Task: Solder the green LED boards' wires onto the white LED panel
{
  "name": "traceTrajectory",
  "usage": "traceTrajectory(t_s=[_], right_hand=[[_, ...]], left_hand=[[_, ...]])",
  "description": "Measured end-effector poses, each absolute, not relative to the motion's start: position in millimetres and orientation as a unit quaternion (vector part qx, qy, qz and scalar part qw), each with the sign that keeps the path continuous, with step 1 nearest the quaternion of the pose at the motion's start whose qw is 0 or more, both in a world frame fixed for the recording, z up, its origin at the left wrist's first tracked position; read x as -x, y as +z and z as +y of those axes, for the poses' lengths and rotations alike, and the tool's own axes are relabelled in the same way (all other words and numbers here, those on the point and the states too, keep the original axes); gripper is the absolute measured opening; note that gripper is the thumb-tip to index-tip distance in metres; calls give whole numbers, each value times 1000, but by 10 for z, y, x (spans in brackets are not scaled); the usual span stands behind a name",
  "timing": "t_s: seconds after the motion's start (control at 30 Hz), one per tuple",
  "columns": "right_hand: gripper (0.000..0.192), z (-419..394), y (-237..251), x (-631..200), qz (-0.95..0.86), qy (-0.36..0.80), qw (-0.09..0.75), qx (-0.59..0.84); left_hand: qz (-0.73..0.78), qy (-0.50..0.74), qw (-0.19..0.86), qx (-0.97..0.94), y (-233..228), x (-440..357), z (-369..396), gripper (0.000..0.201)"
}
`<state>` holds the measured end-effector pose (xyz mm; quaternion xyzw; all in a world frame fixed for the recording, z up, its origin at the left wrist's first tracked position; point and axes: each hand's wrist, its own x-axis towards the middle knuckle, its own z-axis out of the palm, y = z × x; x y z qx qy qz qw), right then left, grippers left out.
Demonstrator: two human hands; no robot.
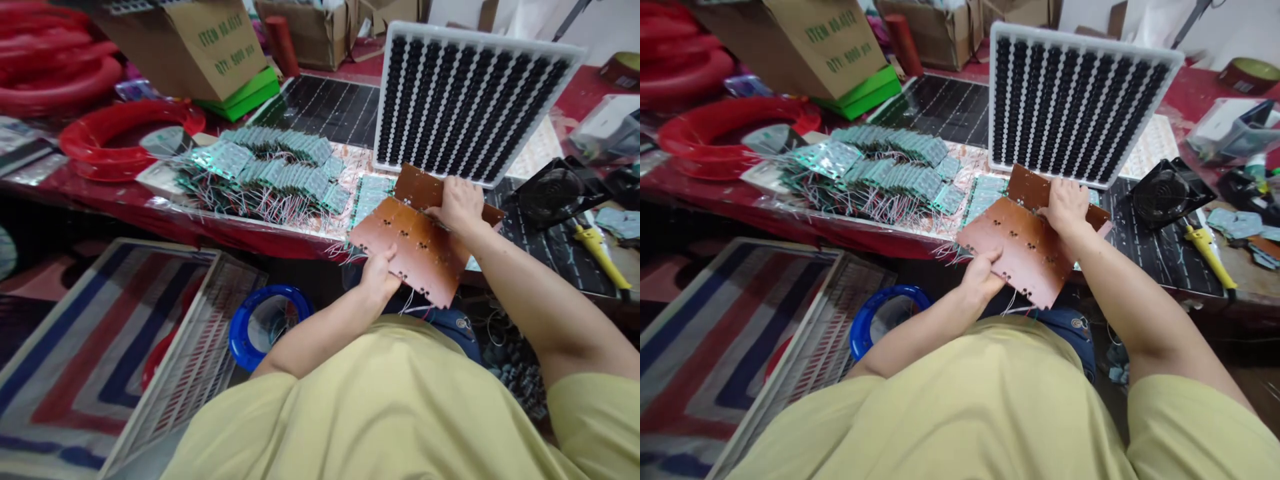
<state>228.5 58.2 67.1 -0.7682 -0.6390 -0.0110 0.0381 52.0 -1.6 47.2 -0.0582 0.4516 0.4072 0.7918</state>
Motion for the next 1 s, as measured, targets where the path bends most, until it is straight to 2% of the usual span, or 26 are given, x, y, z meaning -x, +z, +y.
traceTrajectory(t_s=[0.23, 0.33, 0.4, 0.5, 0.6, 0.83, 1.0], right_hand=[[63, 769, 879, -2666, -604, 55, 31, 794], [60, 725, 958, -2571, -646, 37, 104, 756], [59, 666, 1033, -2438, -668, 114, 157, 719], [66, 657, 1128, -2274, -680, 205, 111, 695], [67, 793, 1158, -2252, -656, 155, 64, 736], [70, 1044, 998, -2427, -626, 136, 34, 767], [88, 1053, 755, -2484, -624, 46, 49, 779]], left_hand=[[443, 441, 780, 7, 509, -170, -74, 11], [435, 436, 788, 13, 553, -206, -35, 13], [418, 440, 794, 9, 578, -294, 6, 15], [392, 453, 801, 1, 598, -488, 101, 14], [381, 451, 807, 9, 588, -692, 232, 11], [356, 439, 824, 38, 475, -937, 440, 11], [436, 441, 783, 60, 361, -1084, 503, 4]])
